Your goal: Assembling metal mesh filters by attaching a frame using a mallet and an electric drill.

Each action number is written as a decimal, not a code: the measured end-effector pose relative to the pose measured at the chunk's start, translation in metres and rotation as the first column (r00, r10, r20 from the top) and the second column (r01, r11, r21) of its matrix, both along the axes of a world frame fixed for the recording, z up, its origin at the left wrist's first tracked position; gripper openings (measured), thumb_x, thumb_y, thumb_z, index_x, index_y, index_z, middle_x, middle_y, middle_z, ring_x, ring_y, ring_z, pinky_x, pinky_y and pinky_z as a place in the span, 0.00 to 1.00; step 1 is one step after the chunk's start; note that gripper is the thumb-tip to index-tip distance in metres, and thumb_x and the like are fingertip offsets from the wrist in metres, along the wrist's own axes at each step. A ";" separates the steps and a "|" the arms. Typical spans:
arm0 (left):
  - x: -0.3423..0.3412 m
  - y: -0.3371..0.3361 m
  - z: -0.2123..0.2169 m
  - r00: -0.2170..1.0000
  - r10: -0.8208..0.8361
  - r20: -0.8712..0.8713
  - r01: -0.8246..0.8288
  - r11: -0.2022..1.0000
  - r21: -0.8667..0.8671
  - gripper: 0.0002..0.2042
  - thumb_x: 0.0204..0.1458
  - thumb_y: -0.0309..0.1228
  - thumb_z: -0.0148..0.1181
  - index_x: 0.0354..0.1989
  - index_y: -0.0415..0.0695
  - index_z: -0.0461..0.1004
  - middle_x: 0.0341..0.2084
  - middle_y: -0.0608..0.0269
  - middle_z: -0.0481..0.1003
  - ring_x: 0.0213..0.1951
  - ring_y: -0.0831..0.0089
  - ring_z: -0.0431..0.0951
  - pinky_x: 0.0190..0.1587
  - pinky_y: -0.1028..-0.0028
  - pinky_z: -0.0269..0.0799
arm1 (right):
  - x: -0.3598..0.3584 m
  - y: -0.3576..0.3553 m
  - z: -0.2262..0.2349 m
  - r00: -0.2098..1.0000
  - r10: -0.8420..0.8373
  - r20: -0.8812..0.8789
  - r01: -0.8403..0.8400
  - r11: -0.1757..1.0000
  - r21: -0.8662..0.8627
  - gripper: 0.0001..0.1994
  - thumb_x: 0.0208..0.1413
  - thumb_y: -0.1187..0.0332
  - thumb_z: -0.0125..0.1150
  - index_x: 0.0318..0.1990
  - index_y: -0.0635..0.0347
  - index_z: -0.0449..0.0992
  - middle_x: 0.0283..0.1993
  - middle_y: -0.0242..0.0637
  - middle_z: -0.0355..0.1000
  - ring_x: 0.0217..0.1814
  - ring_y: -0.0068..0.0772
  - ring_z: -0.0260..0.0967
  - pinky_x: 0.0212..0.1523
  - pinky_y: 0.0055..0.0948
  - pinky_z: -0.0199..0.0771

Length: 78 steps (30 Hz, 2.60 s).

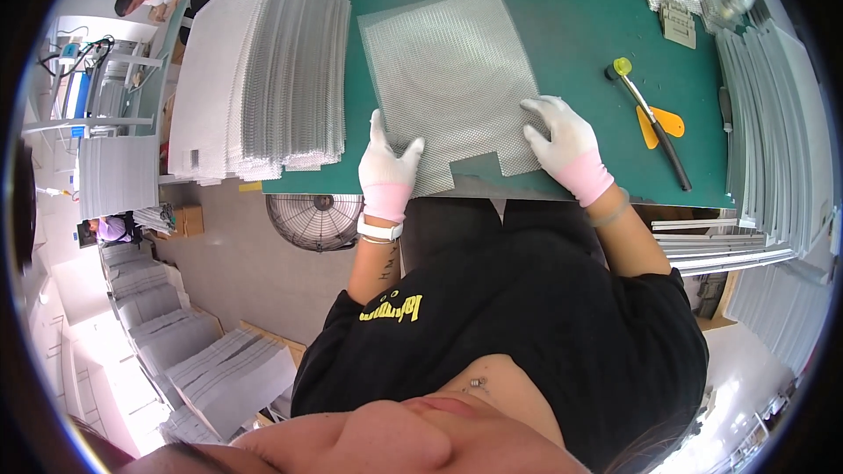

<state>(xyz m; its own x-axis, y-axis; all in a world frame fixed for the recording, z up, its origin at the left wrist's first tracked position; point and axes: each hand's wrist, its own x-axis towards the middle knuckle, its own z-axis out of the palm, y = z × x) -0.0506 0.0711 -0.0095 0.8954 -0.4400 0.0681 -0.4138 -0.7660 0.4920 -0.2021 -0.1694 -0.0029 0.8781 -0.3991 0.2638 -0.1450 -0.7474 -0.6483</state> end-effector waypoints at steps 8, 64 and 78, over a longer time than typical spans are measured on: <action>0.001 -0.002 -0.001 1.000 0.000 0.004 0.000 0.999 0.043 0.45 0.50 0.44 0.67 0.71 0.35 0.50 0.49 0.40 0.75 0.46 0.48 0.79 0.47 0.61 0.77 | 0.001 0.003 -0.002 0.995 -0.010 -0.100 0.004 0.998 -0.066 0.17 0.55 0.67 0.61 0.53 0.55 0.76 0.57 0.44 0.71 0.53 0.48 0.73 0.52 0.37 0.76; -0.012 0.023 0.033 0.954 -0.185 0.235 0.215 0.971 -0.107 0.31 0.49 0.39 0.67 0.61 0.38 0.67 0.65 0.40 0.59 0.63 0.42 0.62 0.67 0.48 0.52 | 0.222 -0.183 0.088 0.789 -0.422 -0.446 0.233 0.878 -0.419 0.33 0.55 0.46 0.54 0.61 0.63 0.69 0.65 0.55 0.61 0.65 0.54 0.66 0.61 0.45 0.71; -0.007 0.005 0.035 0.920 -0.392 -0.025 0.346 0.838 -0.423 0.31 0.54 0.44 0.65 0.62 0.38 0.68 0.65 0.42 0.63 0.66 0.47 0.63 0.67 0.55 0.57 | 0.150 -0.150 0.149 0.307 -0.149 0.940 -0.587 0.748 0.310 0.39 0.58 0.56 0.62 0.71 0.63 0.53 0.66 0.57 0.61 0.62 0.54 0.68 0.62 0.44 0.69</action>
<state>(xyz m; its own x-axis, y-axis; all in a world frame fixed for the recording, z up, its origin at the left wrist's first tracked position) -0.0581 0.0759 0.0252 0.6841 -0.6937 0.2253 -0.5534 -0.2925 0.7798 -0.0519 -0.3190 0.1466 0.3060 -0.5996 0.7395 0.8801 -0.1180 -0.4598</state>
